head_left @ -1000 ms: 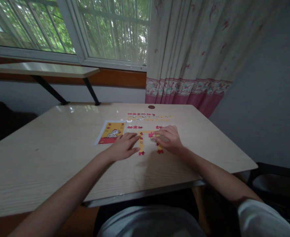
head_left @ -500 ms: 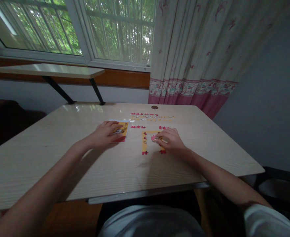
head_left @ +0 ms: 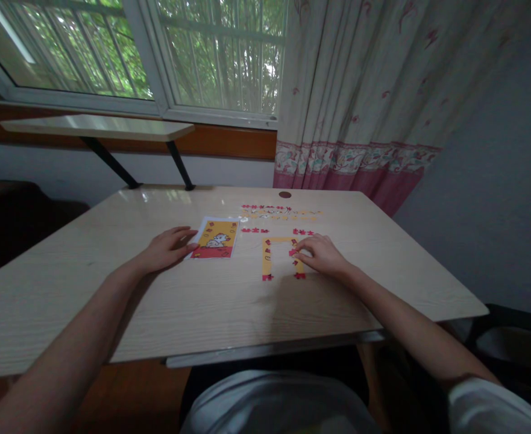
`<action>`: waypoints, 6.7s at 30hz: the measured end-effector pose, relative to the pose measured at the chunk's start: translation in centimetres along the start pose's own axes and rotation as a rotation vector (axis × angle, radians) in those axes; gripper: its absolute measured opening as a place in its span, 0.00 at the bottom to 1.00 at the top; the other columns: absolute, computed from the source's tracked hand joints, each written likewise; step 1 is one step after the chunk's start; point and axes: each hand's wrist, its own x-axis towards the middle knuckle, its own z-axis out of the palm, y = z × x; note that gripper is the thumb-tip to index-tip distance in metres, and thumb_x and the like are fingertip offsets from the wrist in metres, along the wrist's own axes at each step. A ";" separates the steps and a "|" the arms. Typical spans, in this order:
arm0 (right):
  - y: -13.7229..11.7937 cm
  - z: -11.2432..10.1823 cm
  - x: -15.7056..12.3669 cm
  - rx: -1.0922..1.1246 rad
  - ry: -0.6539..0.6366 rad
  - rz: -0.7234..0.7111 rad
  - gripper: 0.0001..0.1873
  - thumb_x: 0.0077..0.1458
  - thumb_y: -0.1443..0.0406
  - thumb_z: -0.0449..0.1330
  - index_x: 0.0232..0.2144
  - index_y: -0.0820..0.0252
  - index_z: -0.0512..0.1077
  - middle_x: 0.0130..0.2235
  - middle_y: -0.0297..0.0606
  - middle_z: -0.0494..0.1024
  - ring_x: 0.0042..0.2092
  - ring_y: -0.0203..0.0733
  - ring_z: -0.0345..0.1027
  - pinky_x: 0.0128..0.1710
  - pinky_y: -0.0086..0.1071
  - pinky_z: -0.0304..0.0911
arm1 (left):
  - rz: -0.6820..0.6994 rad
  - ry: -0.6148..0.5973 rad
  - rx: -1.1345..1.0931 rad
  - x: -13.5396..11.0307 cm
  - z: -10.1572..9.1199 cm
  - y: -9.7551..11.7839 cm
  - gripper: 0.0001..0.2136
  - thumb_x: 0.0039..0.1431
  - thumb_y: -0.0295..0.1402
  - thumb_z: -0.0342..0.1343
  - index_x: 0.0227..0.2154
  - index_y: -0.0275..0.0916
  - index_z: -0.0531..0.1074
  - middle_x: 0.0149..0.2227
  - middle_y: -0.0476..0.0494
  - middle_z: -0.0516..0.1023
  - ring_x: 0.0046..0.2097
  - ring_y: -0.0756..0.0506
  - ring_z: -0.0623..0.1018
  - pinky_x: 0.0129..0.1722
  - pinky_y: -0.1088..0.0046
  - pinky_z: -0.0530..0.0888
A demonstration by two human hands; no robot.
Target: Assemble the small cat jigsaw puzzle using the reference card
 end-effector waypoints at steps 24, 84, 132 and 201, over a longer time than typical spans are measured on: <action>0.5 -0.3 -0.1 -0.003 -0.012 -0.025 0.10 0.55 0.58 0.59 0.35 0.55 0.75 0.42 0.37 0.78 0.46 0.47 0.67 0.47 0.41 0.54 | 0.007 -0.060 -0.060 -0.3 -0.5 -0.5 0.37 0.51 0.57 0.41 0.55 0.33 0.64 0.61 0.32 0.60 0.60 0.36 0.62 0.58 0.60 0.60; -0.5 -0.5 -0.5 0.000 0.278 -0.288 0.14 0.56 0.52 0.58 0.34 0.53 0.76 0.36 0.36 0.80 0.40 0.41 0.68 0.46 0.38 0.50 | 0.018 -0.068 -0.053 -0.3 -0.4 -0.9 0.39 0.47 0.58 0.48 0.56 0.34 0.64 0.61 0.31 0.59 0.60 0.34 0.62 0.57 0.59 0.62; -2.9 0.2 -1.0 0.085 0.098 -0.227 0.10 0.55 0.56 0.59 0.35 0.55 0.75 0.37 0.36 0.79 0.43 0.42 0.68 0.45 0.37 0.50 | 0.331 0.135 -0.149 -1.8 -2.0 8.1 0.19 0.59 0.46 0.46 0.46 0.42 0.72 0.48 0.40 0.74 0.51 0.39 0.70 0.51 0.57 0.67; -1.4 2.0 13.9 0.095 -0.304 -0.037 0.06 0.46 0.68 0.64 0.31 0.62 0.77 0.34 0.39 0.79 0.35 0.38 0.70 0.35 0.29 0.61 | 0.789 0.012 -0.056 -5.1 1.5 16.4 0.15 0.62 0.37 0.49 0.50 0.41 0.69 0.50 0.41 0.74 0.51 0.41 0.72 0.50 0.60 0.70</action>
